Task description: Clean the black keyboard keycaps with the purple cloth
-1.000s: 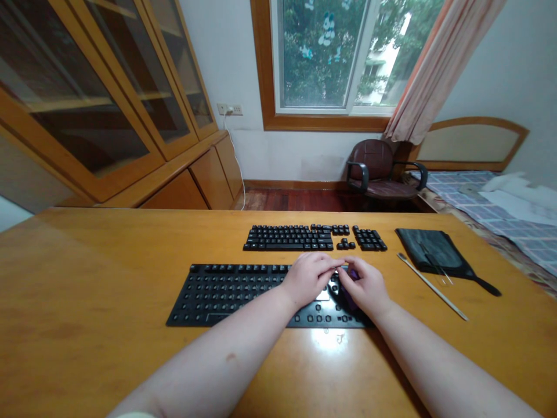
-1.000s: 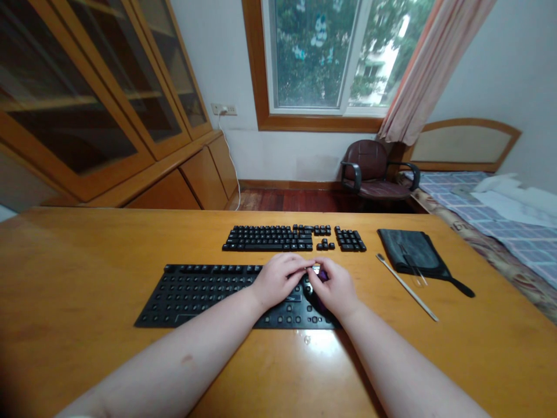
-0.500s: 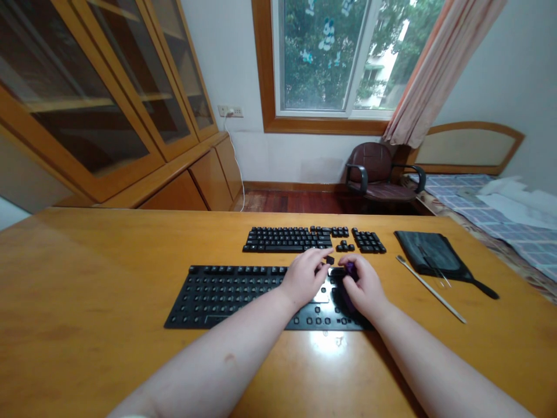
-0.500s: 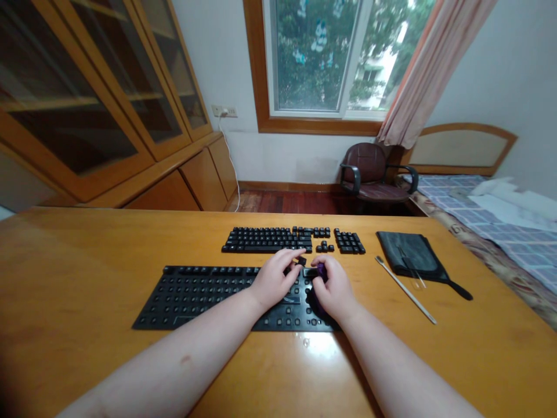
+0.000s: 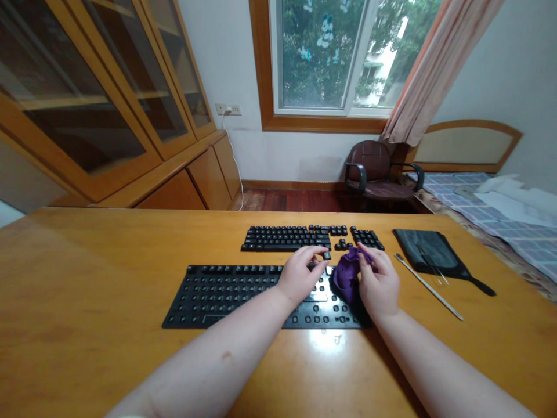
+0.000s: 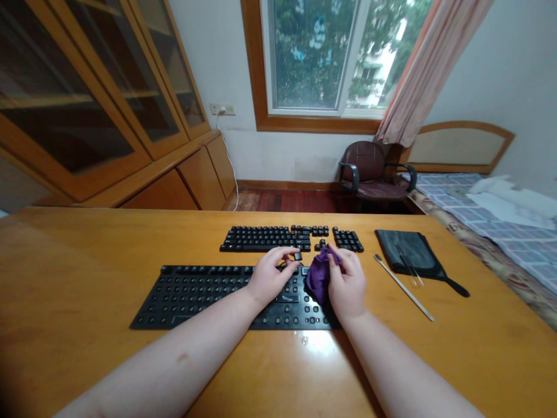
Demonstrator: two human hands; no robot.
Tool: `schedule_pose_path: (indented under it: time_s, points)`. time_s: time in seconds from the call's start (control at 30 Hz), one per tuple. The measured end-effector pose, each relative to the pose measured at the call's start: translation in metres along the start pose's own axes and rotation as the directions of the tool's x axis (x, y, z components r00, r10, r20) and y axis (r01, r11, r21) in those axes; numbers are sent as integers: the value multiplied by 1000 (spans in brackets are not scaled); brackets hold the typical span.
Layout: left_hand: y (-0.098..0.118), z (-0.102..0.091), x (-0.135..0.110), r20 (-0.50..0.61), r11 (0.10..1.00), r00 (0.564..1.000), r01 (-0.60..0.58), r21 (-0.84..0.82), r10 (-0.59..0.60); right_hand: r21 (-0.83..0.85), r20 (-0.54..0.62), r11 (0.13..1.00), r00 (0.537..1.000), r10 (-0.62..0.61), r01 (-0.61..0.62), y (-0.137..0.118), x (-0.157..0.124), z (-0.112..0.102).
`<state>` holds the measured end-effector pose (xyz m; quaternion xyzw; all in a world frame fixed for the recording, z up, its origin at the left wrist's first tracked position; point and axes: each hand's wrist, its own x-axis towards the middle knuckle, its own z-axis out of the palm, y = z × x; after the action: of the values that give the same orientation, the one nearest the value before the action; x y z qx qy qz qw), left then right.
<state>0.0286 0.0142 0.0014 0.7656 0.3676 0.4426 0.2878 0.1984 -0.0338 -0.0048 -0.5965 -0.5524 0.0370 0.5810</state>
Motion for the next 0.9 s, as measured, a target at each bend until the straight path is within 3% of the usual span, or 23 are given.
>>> schedule_pose_path:
  time_s: [0.13,0.33,0.43,0.53,0.63,0.77,0.83,0.9]
  points:
    - [2,0,0,1,999,1000,27,-20,-27,133,36,991,999,27,-32,0,-6,4]
    - [3,0,-3,76,999,997,-4,-51,8,263,54,930,966,253,-259,2,-8,6]
    - [3,1,-4,103,998,994,-33,-46,37,334,163,931,982,98,-148,0,-7,2]
    - [3,1,-3,74,998,997,-7,-58,11,362,319,929,947,-43,-80,-3,-7,0]
    - [3,1,-2,64,996,998,30,-87,-24,398,342,881,932,117,-256,-2,-8,5]
    - [3,1,-1,55,994,998,48,-99,-42,447,464,743,839,284,-499,3,-8,13]
    - [3,1,-1,52,994,998,46,-95,-42,426,502,745,819,276,-513,4,-6,13]
    - [3,0,0,47,995,998,45,-91,-41,398,501,796,835,228,-457,3,-3,11]
